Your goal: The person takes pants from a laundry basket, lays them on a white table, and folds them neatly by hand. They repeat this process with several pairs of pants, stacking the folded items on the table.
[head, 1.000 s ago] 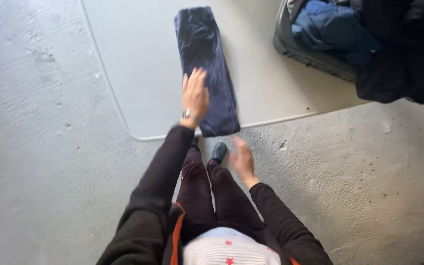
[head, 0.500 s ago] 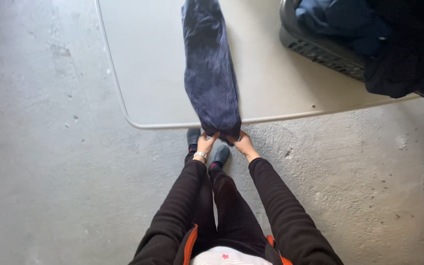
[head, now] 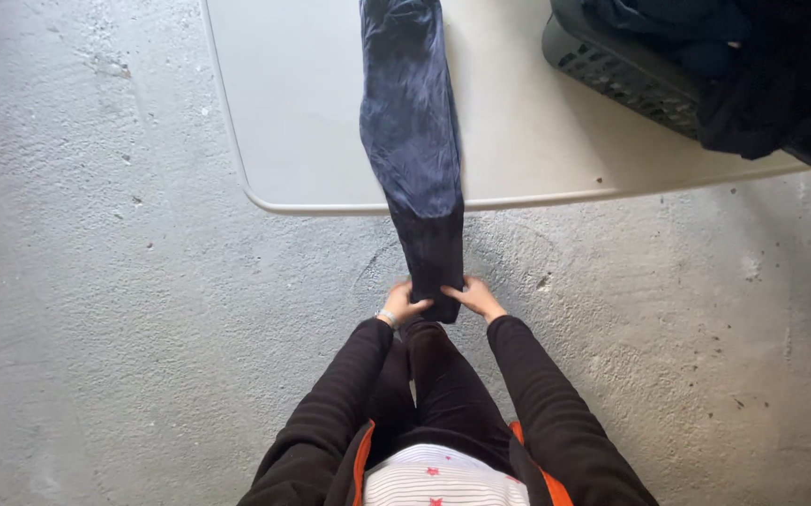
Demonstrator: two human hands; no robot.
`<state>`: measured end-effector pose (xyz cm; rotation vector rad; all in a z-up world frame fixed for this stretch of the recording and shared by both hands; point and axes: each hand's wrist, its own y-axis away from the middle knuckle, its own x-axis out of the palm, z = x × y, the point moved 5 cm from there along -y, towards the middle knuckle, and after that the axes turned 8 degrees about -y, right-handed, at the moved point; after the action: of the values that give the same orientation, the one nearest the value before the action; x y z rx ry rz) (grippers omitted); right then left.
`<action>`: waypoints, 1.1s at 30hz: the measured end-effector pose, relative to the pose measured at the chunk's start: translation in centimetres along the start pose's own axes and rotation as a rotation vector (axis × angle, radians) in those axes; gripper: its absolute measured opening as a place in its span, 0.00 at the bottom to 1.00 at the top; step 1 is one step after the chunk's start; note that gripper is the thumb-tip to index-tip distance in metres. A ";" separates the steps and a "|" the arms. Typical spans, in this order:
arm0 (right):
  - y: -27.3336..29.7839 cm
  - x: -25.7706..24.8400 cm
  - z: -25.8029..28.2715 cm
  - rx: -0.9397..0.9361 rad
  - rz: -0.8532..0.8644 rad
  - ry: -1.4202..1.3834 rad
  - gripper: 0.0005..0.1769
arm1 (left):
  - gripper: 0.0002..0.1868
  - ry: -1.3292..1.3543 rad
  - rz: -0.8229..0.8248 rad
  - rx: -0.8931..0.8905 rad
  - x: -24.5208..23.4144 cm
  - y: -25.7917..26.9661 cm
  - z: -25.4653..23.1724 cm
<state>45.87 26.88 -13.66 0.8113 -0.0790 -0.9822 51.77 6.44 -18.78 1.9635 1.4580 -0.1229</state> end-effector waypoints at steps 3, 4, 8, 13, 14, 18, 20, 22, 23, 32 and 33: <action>1.9 1.9 -3.2 0.013 0.037 -0.236 0.35 | 0.31 0.172 0.070 -0.151 2.5 1.7 1.8; 2.7 2.4 -3.4 0.019 0.012 -0.358 0.30 | 0.32 0.199 0.054 -0.167 2.7 2.3 1.5; 7.4 2.6 -0.1 0.057 -0.073 -0.581 0.23 | 0.38 0.321 0.025 -0.276 4.0 4.5 0.7; 10.1 3.7 -0.6 0.112 -0.183 -0.696 0.31 | 0.27 0.677 -0.124 -0.180 6.1 6.4 0.5; 10.8 3.5 -0.2 0.096 -0.219 -0.739 0.31 | 0.28 0.732 -0.164 -0.162 6.0 6.8 -0.3; 13.5 3.0 4.1 0.016 -0.285 -0.840 0.40 | 0.45 0.710 -0.309 -0.126 1.4 10.7 -6.6; 15.1 2.3 6.5 -0.057 -0.402 -0.808 0.40 | 0.45 0.407 -0.363 -0.177 -1.6 12.4 -10.4; 15.1 2.1 6.3 -0.017 -0.365 -0.899 0.33 | 0.36 0.286 -0.359 -0.153 -4.2 12.4 -12.0; 14.7 2.2 6.3 0.033 -0.320 -0.992 0.26 | 0.30 0.164 -0.353 -0.142 -5.7 12.2 -12.7; 18.1 0.6 11.4 0.170 -0.256 -1.175 0.18 | 0.42 -0.762 -0.167 0.545 -16.1 0.1 -17.1; 17.5 0.3 10.6 0.179 -0.256 -1.169 0.18 | 0.42 -0.754 -0.164 0.539 -16.7 -0.6 -17.2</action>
<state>54.10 25.68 5.04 0.3112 -1.0986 -1.6046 39.81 2.67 1.60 1.8489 1.1200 -1.2919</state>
